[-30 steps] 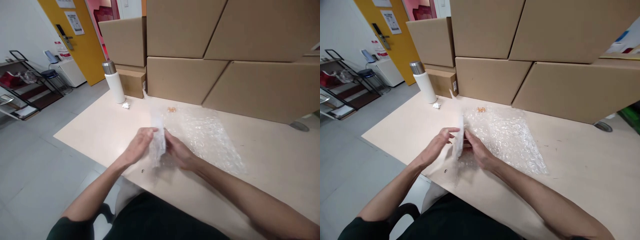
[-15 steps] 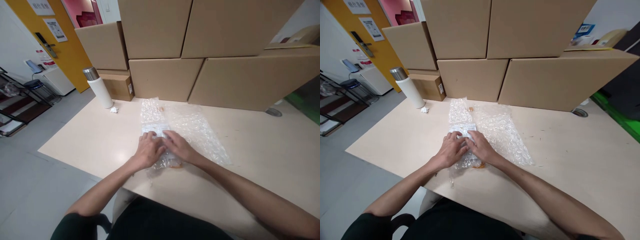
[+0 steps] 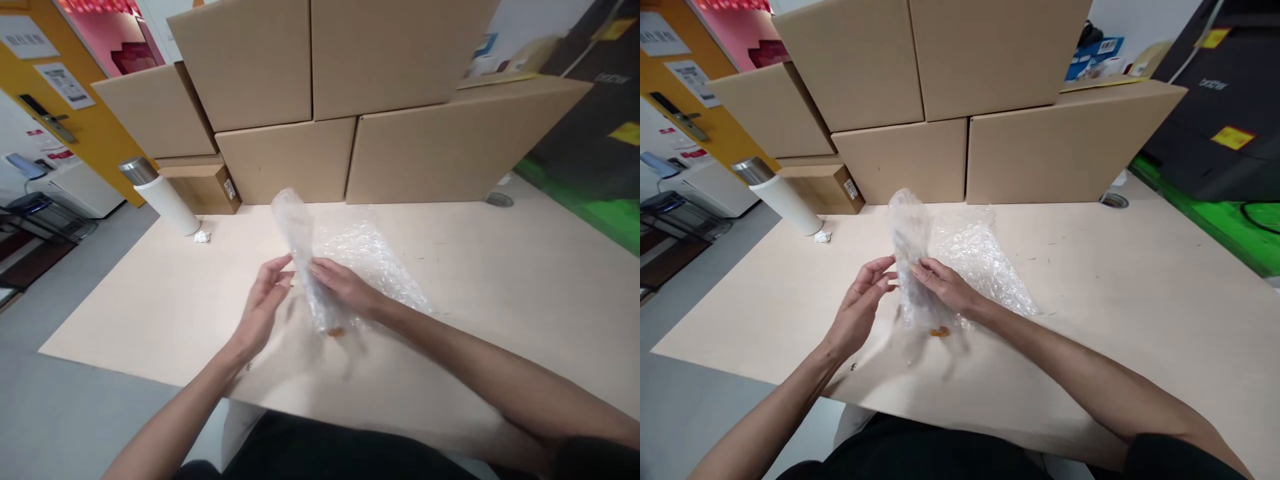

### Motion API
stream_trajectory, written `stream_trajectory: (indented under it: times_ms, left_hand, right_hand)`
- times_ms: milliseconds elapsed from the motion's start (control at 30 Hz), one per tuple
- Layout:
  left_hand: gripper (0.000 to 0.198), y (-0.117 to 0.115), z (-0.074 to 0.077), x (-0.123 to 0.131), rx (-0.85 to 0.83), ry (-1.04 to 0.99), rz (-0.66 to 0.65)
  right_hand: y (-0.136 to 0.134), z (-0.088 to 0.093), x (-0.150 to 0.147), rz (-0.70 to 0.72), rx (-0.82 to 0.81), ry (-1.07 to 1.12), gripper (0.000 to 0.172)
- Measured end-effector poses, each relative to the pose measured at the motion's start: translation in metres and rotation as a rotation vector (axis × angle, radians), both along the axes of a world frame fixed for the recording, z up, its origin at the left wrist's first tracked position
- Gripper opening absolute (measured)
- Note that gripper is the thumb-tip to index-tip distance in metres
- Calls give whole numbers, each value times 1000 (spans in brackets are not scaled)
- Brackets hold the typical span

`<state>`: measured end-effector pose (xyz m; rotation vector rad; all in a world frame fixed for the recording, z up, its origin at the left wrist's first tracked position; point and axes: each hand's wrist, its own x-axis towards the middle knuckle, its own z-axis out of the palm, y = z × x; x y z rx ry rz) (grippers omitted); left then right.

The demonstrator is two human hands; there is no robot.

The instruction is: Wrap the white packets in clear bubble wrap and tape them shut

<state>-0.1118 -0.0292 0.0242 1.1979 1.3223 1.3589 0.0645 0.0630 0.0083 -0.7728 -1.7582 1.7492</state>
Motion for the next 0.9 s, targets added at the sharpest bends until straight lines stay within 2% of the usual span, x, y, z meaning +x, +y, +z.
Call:
stream_trajectory:
  times_ms: [100, 167, 200, 333, 367, 433, 567, 700, 800, 900]
  left_hand:
    - [39, 20, -3, 23, 107, 331, -179]
    - [44, 34, -9, 38, 160, 553, -227]
    - [46, 41, -13, 46, 172, 649, -240]
    - [49, 63, -28, 75, 135, 954, -326]
    - [49, 67, -31, 81, 128, 1018, -358]
    - [48, 73, -38, 91, 129, 1124, -403]
    - [46, 79, -46, 98, 175, 1230, -391]
    - [45, 79, -50, 97, 212, 1255, -368]
    - [46, 78, -52, 96, 203, 1234, -370]
    - [49, 78, -48, 88, 214, 1116, -398]
  right_hand:
    - [7, -4, 22, -58, -178, 65, 51]
    - [13, -8, 42, -158, -184, 35, 54]
    - [17, -10, 54, -232, -134, -1, 54]
    - [33, -23, 96, -535, 236, -225, 43]
    - [37, -27, 104, -575, 273, -266, 43]
    - [46, -34, 113, -628, 210, -295, 48]
    - [62, -36, 104, -639, -76, -222, 56]
    - [77, -25, 81, -538, -100, -219, 39]
    - [83, -19, 66, -453, -155, -160, 41]
    - [81, -13, 59, -437, -266, -73, 41]
